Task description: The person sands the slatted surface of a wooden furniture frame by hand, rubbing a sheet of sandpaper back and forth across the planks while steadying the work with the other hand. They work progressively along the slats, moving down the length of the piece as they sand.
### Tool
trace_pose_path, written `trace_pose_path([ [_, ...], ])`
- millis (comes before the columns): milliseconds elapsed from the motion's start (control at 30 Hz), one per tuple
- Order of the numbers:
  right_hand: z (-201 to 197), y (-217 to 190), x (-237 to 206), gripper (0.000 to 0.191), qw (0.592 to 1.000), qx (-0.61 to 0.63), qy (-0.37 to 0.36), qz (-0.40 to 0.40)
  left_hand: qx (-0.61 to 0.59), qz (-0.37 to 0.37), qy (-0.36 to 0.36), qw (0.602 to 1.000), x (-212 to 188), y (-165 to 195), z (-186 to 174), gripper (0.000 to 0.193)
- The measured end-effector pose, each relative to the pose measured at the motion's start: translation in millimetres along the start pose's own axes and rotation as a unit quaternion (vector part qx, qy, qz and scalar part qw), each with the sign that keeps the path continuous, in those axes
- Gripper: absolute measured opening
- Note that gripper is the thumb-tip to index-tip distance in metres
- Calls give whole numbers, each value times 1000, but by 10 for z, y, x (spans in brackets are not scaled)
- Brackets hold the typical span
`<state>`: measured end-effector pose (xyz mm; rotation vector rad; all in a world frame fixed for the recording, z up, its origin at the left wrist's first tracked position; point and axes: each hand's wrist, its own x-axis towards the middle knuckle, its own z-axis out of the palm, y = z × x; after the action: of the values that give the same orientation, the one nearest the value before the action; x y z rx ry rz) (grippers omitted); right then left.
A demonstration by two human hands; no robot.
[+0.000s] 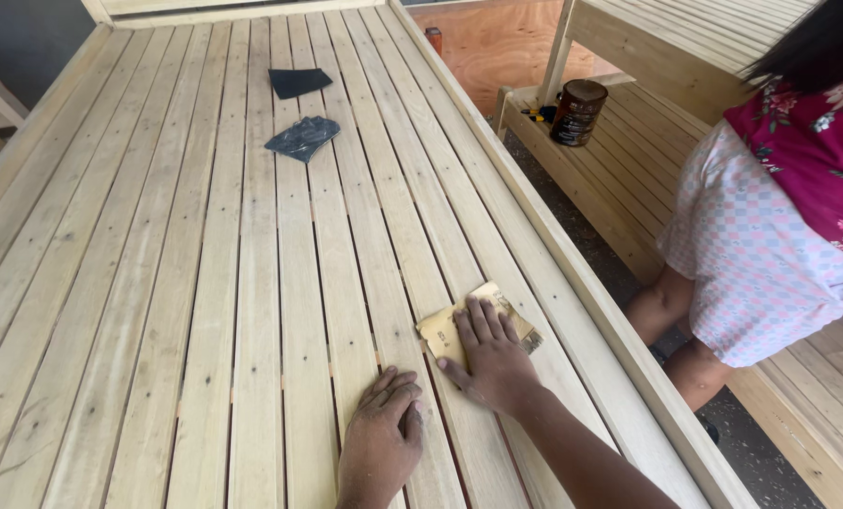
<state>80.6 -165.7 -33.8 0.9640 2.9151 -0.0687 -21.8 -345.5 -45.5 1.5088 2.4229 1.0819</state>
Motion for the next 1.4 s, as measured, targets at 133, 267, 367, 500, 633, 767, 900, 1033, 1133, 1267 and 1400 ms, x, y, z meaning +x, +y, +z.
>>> trace_pose_path([
  [133,154,-34,-375,91,989,-51,133,-44,-16,-2,8,1000,-9,3,-37,21],
  [267,253,-10,-883,93,994,-58,79,-48,1,3,7,1000,-11,28,-34,21],
  [367,156,21,-657,94,998,-19,-52,-11,9,16,19,1000,-4,14,6,21],
  [500,29,1,-80,94,998,53,39,0,-3,22,36,999,-5,-43,51,22],
  [633,101,-5,-358,94,999,33,12,3,-9,24,45,999,-15,-51,45,21],
  [767,353,-9,-1370,96,999,24,-15,-20,-3,19,50,999,-20,3,31,21],
  [900,450,30,-2060,102,955,-90,251,-132,14,16,46,999,-29,51,46,22],
  [1033,245,-20,-1795,108,991,17,-132,-17,18,9,41,999,-46,58,63,23],
  [1133,10,-94,-1149,113,996,18,-90,1,31,9,23,999,-38,51,52,23],
  [1267,-177,-111,-389,117,998,31,-43,22,31,-19,1,999,-14,38,32,20],
  [1400,-193,-129,-575,117,999,7,-51,7,37,-13,-2,999,-17,9,21,20],
])
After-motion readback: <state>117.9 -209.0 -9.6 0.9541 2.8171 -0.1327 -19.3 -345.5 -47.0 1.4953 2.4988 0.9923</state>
